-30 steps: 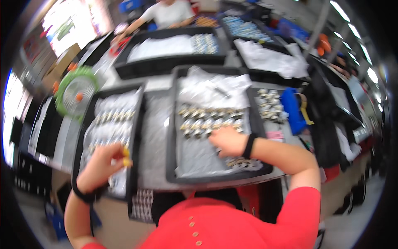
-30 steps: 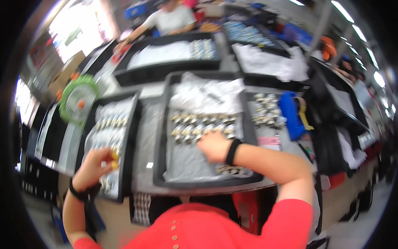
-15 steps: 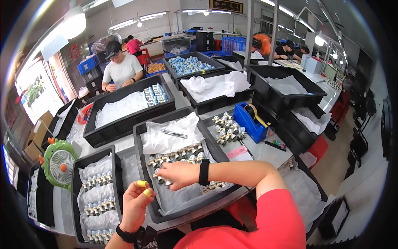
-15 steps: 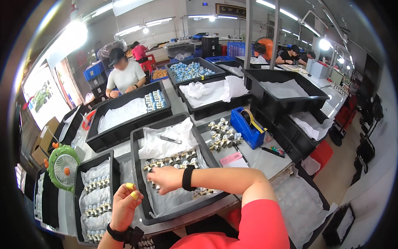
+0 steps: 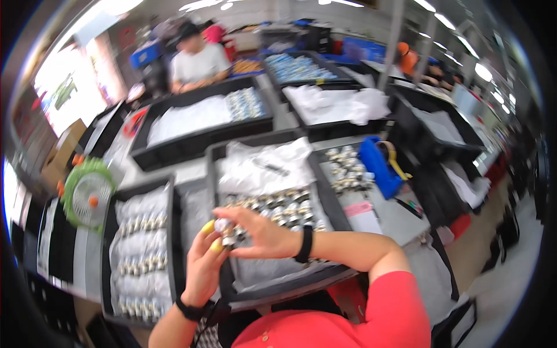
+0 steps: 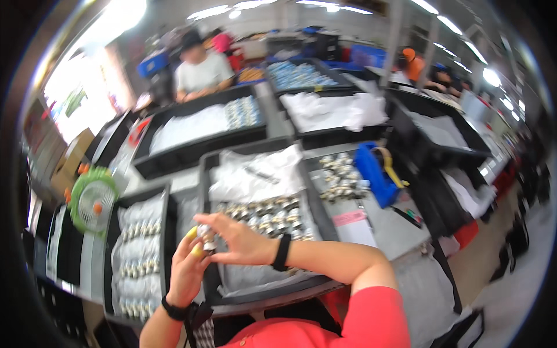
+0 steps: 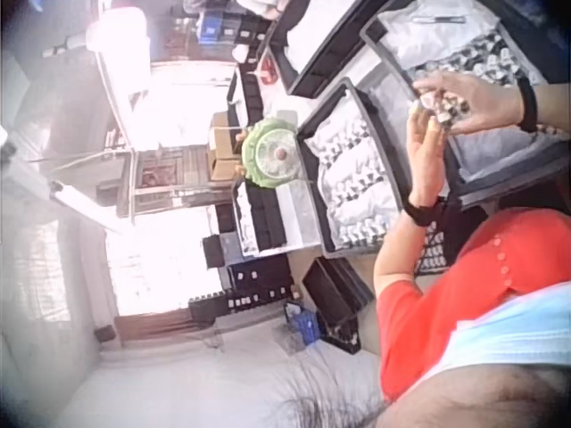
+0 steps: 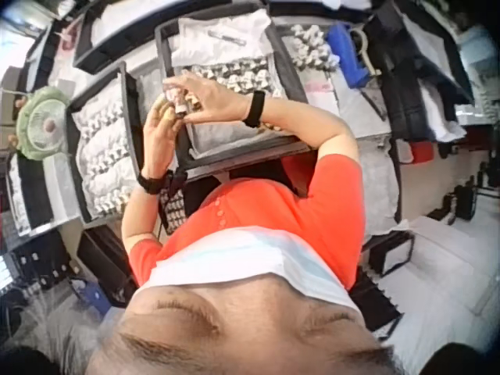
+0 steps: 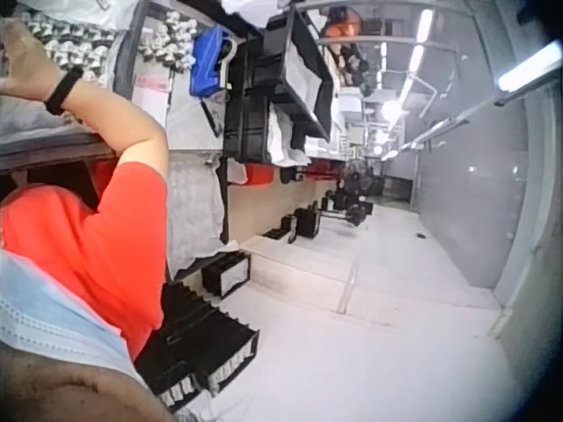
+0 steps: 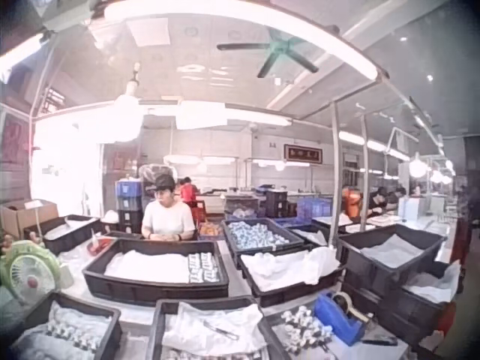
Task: The person repeatedly picks up small cylindrical components from a tray, manipulates them with their fingers, and places them back into the tray. The task involves handling multiple identical items one by one in a repetitive cycle within a workshop setting.
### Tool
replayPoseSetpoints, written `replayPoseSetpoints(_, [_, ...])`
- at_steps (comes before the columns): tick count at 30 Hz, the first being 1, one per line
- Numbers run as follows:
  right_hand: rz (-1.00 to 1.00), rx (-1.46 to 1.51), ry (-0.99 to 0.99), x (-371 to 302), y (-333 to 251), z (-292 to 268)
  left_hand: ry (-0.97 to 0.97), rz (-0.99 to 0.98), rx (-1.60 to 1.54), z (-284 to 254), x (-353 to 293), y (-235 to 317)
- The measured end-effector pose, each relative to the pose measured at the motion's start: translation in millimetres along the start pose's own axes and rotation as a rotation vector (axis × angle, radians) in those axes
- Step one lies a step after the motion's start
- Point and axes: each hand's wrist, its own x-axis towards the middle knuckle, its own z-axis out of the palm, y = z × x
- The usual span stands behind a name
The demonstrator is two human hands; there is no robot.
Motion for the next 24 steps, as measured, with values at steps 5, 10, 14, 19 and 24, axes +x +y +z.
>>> replayPoseSetpoints(5, [-0.038,0.03,-0.046,-0.4,-6.1,1.4,-0.11,-0.037,0.024,-5.2,-2.9,-1.3])
replayPoseSetpoints(10, [0.013,-0.01,-0.06,-1.0,-5.6,4.3,-0.157,-0.084,0.026,-13.4,-1.1,-3.8])
replayPoseSetpoints(14, [0.039,-0.018,-0.076,-2.2,0.5,6.9,-0.135,-0.081,0.003,-17.7,0.1,-7.9])
replayPoseSetpoints(19, [0.01,-0.037,-0.075,-1.2,-3.0,6.5,-0.136,-0.101,-0.029,-17.1,1.4,-7.7])
replayPoseSetpoints(24, [0.015,-0.01,-0.08,-1.6,-1.1,8.4,-0.108,-0.025,0.022,-15.3,0.6,-10.4])
